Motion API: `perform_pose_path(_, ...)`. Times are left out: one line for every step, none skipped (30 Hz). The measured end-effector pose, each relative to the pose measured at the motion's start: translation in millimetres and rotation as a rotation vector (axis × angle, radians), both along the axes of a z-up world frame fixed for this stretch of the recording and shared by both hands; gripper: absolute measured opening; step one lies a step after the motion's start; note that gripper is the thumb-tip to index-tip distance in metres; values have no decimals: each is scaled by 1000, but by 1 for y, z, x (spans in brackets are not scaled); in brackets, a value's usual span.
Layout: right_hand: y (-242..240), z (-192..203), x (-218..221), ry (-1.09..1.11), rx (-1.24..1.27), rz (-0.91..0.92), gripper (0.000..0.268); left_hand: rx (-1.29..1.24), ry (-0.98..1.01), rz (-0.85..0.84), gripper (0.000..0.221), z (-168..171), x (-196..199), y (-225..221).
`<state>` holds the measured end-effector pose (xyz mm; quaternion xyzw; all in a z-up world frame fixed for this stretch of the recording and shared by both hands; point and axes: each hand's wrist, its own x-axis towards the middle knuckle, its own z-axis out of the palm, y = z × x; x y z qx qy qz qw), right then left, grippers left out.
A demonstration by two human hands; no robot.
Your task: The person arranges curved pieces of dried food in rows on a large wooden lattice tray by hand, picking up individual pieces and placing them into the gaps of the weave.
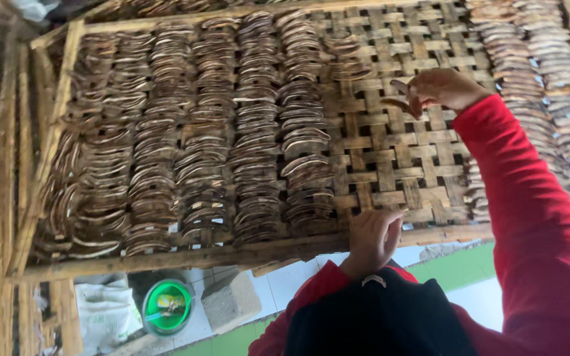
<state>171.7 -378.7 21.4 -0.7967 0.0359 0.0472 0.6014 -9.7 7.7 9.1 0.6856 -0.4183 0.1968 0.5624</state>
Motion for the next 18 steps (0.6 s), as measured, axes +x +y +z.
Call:
perform_pose_path(-14, -4, -18, 81, 49, -7, 19, 5, 3, -36, 24, 2, 1, 0)
perform_pose_path(-24, -12, -37, 165, 103, -10, 20, 21, 30, -49, 24, 3, 1, 0)
perform_pose_path(-33, -19, -56, 170, 112, -42, 20, 38, 56, -63, 24, 4, 0, 1)
perform_pose_path(-44, -23, -68, 231, 128, -138, 18, 38, 59, -81, 24, 5, 1, 0)
perform_pose_path(-54, -27, -81, 291, 145, -234, 18, 65, 51, -55, 23, 6, 1, 1)
perform_pose_path(-60, -32, -90, 290, 143, -242, 18, 90, 39, -18, 23, 8, 3, -1)
perform_pose_path(-63, -37, -104, 260, 197, -156, 20, 87, 38, -26, 23, 10, 3, -4)
perform_pose_path(-64, -41, -111, 232, 251, -63, 24, 120, 87, -6, 26, 12, 3, -7)
perform_pose_path(-61, -43, -119, 233, 251, -63, 24, 153, 135, 15, 29, 13, 4, -11)
perform_pose_path(-56, -42, -127, 238, 203, -22, 23, 151, 136, 17, 29, 16, 6, -19)
perform_pose_path(-52, -36, -129, 242, 155, 20, 23, 172, 104, 7, 40, 17, 11, -29)
perform_pose_path(-45, -31, -133, 252, 170, 14, 23, 209, 80, -11, 50, 17, 11, -34)
perform_pose_path(-39, -24, -133, 241, 172, 52, 24, 223, 89, -19, 50, 15, 12, -42)
perform_pose_path(-33, -15, -134, 231, 169, 93, 25, 181, 114, -23, 56, 12, 13, -56)
perform_pose_path(-24, -8, -140, 241, 178, 89, 25, 139, 140, -27, 63, 8, 14, -69)
perform_pose_path(-20, 4, -140, 235, 62, 123, 26, 133, 138, -24, 63, 3, 23, -85)
perform_pose_path(-15, 13, -144, 229, -54, 156, 27, 92, 347, -96, 58, -3, 33, -100)
perform_pose_path(-11, 19, -148, 224, -56, 161, 27, 53, 553, -168, 53, -11, 40, -108)
